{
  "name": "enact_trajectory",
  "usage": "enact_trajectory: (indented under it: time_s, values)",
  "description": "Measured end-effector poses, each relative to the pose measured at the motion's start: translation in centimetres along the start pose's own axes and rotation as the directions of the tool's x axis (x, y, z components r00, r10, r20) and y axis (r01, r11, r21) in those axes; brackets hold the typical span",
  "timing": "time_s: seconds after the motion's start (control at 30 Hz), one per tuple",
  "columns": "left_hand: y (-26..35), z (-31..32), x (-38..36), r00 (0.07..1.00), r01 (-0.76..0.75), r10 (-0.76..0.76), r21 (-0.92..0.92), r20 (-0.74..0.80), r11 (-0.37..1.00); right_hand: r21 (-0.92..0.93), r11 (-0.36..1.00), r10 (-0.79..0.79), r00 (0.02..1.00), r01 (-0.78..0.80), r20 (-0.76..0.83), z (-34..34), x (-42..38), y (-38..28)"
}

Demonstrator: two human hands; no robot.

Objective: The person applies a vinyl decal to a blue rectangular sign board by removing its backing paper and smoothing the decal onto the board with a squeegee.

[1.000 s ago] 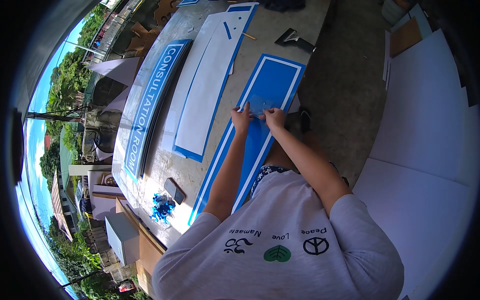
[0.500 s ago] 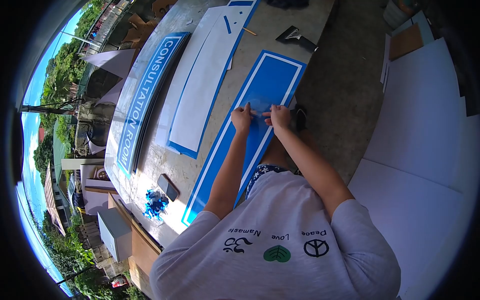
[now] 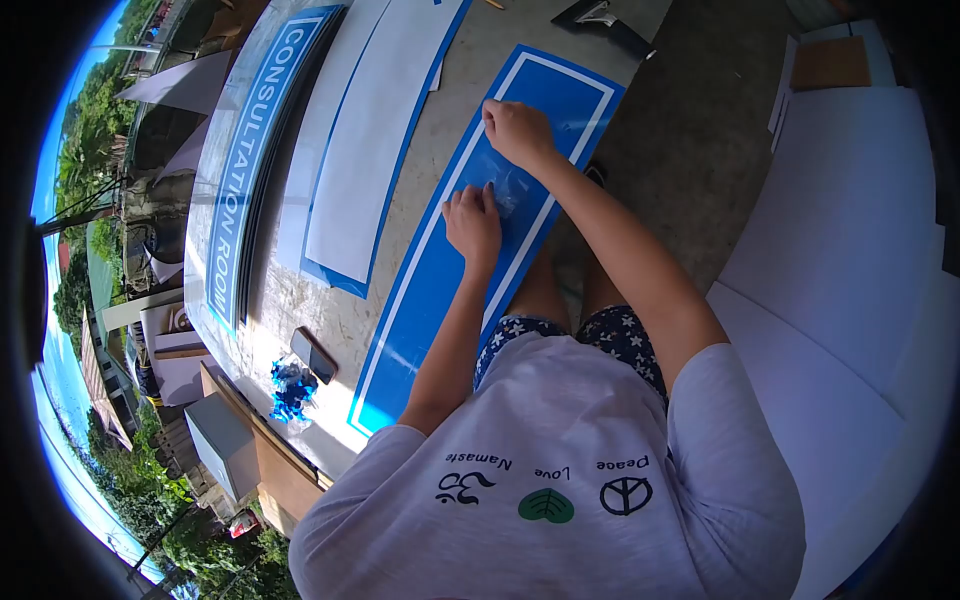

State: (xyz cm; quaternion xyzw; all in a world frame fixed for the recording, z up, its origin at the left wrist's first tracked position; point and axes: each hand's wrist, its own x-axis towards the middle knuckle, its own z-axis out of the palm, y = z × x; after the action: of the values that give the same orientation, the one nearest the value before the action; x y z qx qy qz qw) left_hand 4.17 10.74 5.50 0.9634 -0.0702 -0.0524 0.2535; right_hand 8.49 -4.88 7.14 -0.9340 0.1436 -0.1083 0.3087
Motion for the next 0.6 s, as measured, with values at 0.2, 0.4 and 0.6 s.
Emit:
enact_trajectory:
  time_s: [0.2,0.4,0.6]
  values:
    - [-1.5,1.3,-0.4,0.945,-0.246,0.249,0.039,-0.214,0.968,-0.103,0.988,-0.14,0.935,0.112,-0.326,5.5,3.9,4.0]
    - [-2.1,1.4,-0.2,0.953,-0.277,0.274,-0.004,-0.126,0.961,-0.31,0.921,-0.302,0.935,0.235,-0.188,6.0,2.1,4.2]
    - [-3.1,1.5,0.1,0.938,-0.324,0.328,0.051,-0.112,0.945,-0.232,0.957,-0.185,0.983,0.176,-0.019,5.4,2.3,3.6]
